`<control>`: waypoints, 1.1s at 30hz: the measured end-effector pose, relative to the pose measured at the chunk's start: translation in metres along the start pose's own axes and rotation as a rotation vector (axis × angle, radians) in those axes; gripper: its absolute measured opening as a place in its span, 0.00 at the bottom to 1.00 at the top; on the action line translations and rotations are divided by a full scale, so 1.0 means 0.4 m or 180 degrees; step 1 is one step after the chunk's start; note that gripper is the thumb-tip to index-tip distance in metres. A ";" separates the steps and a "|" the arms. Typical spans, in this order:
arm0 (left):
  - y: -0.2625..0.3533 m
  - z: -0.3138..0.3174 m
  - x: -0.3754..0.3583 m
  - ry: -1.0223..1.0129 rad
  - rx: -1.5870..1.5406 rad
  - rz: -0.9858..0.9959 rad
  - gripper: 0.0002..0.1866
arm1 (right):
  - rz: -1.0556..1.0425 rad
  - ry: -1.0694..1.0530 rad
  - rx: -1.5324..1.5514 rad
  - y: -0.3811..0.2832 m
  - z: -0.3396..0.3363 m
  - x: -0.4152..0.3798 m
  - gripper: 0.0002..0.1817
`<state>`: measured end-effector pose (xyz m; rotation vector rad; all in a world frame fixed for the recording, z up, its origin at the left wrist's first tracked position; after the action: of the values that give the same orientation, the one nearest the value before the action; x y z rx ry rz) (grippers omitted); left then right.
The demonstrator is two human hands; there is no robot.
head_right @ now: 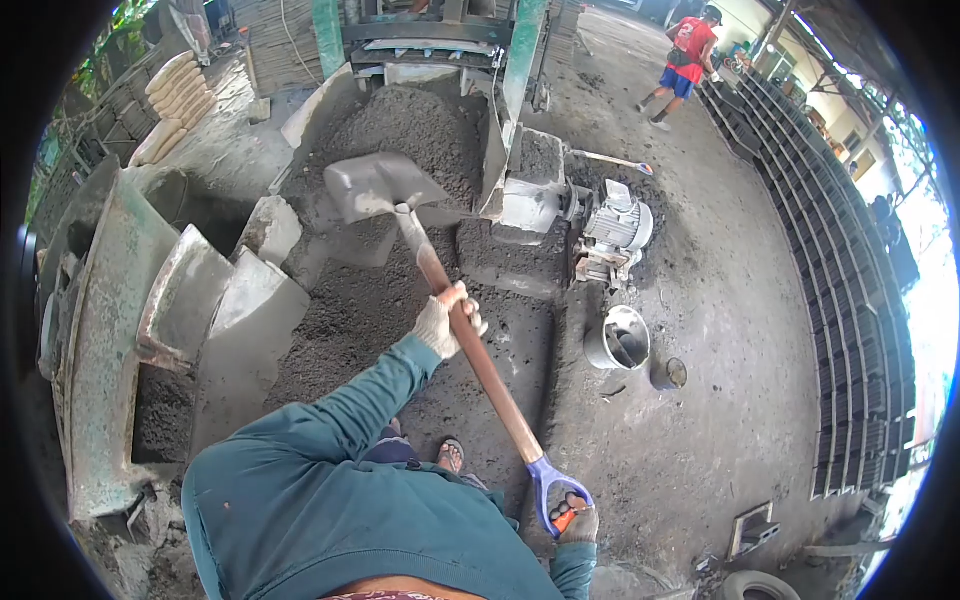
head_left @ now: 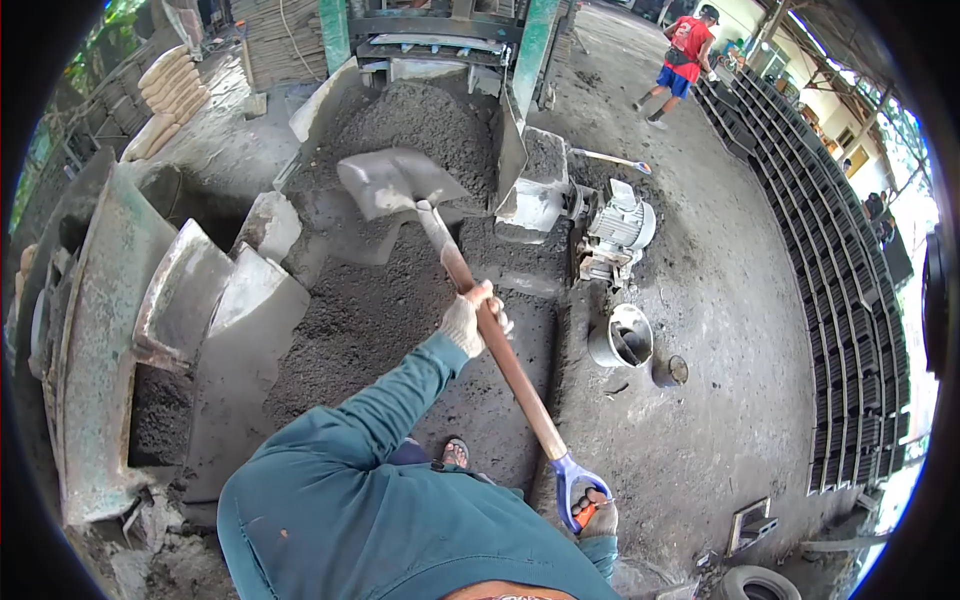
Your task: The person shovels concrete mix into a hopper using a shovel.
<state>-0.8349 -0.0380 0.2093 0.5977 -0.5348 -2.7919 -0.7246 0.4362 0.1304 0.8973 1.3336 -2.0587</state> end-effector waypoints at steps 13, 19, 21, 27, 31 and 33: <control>0.116 -0.121 0.114 0.0545 -0.0045 -0.0983 0.12 | -0.0787 0.0842 -0.0196 0.084 0.142 -0.103 0.07; 0.242 -0.194 0.167 0.0516 -0.0070 -0.1451 0.10 | -0.0740 0.0897 0.0317 0.206 0.447 -0.090 0.07; 0.302 -0.186 0.217 0.0415 -0.0099 -0.1495 0.11 | -0.0777 0.0838 0.0440 0.235 0.514 -0.089 0.07; 0.494 -0.162 0.418 0.0043 0.0390 -0.1210 0.12 | -0.0978 0.0360 0.0767 0.326 0.660 -0.095 0.07; 0.623 -0.121 0.562 -0.0133 0.0661 -0.0784 0.12 | -0.1197 0.0200 0.0947 0.291 0.904 -0.086 0.07; 0.692 -0.107 0.646 -0.0115 0.0860 -0.0516 0.10 | -0.1280 -0.0319 0.1311 0.271 1.020 -0.065 0.08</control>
<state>-1.0041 -0.3790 0.1935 0.6727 -0.9202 -2.9087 -0.7296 0.0206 0.2079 0.7136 1.1230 -2.7197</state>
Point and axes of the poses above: each hand's wrist, its own x-axis towards the middle knuckle, its own z-axis out of the palm, y = z × x, the point moved 6 cm from there along x, towards the middle knuckle, and after that the axes turned 3 degrees about z, right-handed, at the moved point
